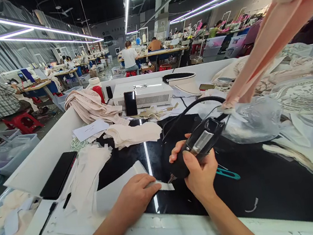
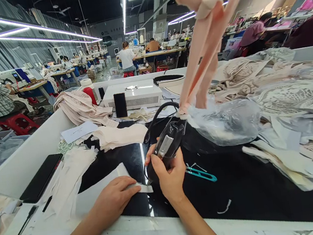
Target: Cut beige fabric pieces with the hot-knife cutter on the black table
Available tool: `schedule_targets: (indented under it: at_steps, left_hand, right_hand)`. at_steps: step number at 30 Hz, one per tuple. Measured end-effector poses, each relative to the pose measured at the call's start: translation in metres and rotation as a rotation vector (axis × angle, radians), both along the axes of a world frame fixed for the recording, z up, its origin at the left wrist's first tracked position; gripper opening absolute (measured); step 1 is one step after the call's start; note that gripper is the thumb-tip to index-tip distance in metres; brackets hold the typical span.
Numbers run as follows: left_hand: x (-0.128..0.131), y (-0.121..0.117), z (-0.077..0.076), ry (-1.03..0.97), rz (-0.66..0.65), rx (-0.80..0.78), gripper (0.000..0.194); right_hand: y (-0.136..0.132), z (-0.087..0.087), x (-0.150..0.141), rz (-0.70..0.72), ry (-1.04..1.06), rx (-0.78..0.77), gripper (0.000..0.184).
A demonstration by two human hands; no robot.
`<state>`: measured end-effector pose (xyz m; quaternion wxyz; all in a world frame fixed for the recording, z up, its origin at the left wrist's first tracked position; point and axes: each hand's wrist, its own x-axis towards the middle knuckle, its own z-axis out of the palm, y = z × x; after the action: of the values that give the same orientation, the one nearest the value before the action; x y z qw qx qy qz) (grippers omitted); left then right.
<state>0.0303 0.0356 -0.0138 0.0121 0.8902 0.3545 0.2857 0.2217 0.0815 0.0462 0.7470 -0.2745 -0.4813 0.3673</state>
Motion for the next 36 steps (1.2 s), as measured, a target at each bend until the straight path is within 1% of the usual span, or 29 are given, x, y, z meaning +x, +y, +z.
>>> schedule_targets:
  at_steps: [3, 7, 11, 16, 22, 28, 36]
  left_hand:
    - [-0.001, 0.000, 0.000, 0.009, -0.002, -0.012, 0.025]
    - [-0.002, 0.000, 0.000, -0.002, -0.007, -0.005, 0.026]
    - [-0.002, 0.001, 0.000, 0.008, -0.011, -0.013, 0.027]
    - [-0.001, 0.001, 0.000, 0.002, -0.011, -0.020, 0.027]
    - [-0.002, 0.001, 0.001, 0.029, -0.011, -0.040, 0.028]
    - [-0.001, 0.001, 0.000, 0.010, -0.006, -0.024, 0.026]
    - [-0.002, 0.002, -0.001, 0.030, -0.005, -0.035, 0.028]
  right_hand:
    - [-0.001, 0.003, -0.001, -0.001, -0.002, -0.017, 0.029]
    - [-0.007, 0.005, -0.004, 0.027, 0.044, 0.006, 0.035]
    - [-0.012, 0.002, -0.008, 0.053, 0.040, 0.000, 0.038]
    - [-0.011, -0.003, -0.012, 0.065, 0.029, 0.003, 0.036]
    - [-0.012, -0.003, -0.011, 0.044, -0.023, -0.008, 0.034]
    - [-0.014, 0.002, -0.001, -0.003, 0.023, 0.016, 0.033]
    - [-0.015, -0.002, 0.000, -0.023, -0.018, -0.003, 0.031]
